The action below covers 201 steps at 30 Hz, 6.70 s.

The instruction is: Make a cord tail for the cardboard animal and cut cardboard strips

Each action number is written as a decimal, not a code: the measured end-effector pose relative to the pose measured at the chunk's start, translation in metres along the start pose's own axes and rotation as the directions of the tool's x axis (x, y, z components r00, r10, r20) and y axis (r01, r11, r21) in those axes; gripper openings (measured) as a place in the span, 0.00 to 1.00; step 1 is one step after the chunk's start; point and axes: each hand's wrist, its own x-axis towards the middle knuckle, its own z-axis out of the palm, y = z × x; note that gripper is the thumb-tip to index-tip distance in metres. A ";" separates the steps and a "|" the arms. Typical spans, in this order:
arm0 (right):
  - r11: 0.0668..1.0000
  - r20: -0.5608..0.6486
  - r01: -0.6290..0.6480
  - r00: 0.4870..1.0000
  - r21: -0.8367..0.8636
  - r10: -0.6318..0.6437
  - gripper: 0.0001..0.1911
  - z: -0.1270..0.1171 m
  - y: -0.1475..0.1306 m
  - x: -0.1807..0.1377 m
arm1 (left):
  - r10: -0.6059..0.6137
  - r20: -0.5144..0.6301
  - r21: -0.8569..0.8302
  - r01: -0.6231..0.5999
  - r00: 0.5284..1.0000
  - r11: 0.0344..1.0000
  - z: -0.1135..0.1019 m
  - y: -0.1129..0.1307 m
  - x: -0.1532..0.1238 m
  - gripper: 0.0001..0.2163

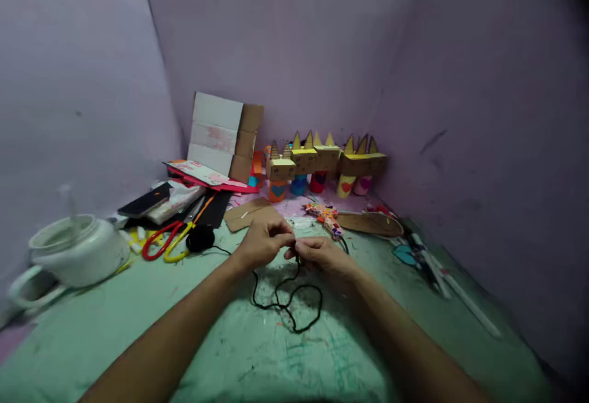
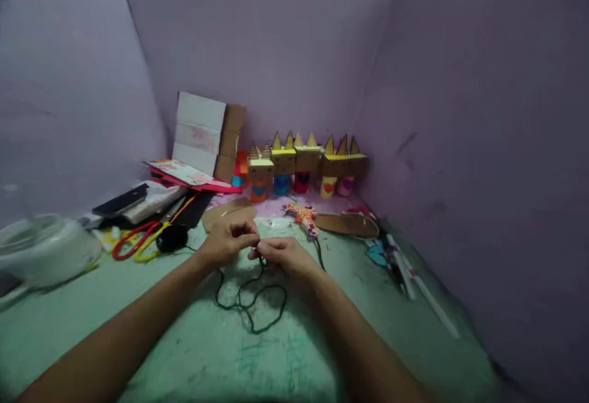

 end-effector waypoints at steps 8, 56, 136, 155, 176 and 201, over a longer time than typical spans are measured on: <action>0.995 0.012 -0.016 1.000 0.101 0.015 0.18 -0.001 0.005 0.001 | 0.012 -0.060 -0.011 -0.012 0.998 1.000 -0.002 -0.010 0.007 0.05; 0.769 0.045 -0.135 0.990 0.625 0.137 0.08 0.004 -0.003 -0.001 | -0.013 -0.016 -0.195 0.010 1.000 0.981 -0.015 -0.016 0.011 0.08; 0.947 -0.152 0.292 0.938 -0.133 -0.311 0.12 -0.003 0.000 0.003 | -0.378 0.346 -0.374 0.496 0.858 0.784 0.010 -0.009 -0.001 0.09; 0.999 -0.237 0.036 0.971 -0.031 -0.042 0.15 -0.007 -0.002 0.001 | -0.296 0.006 -0.207 0.291 0.955 0.934 0.012 -0.011 0.006 0.07; 0.683 -0.188 0.167 0.891 -0.711 -0.413 0.02 -0.019 0.003 0.002 | -0.105 -0.087 0.160 0.118 0.991 0.980 0.004 -0.021 0.004 0.04; 0.707 -0.342 0.160 0.789 -0.689 -0.511 0.04 -0.016 0.001 0.000 | -0.012 -0.116 0.357 0.053 0.993 0.933 0.003 -0.016 0.003 0.06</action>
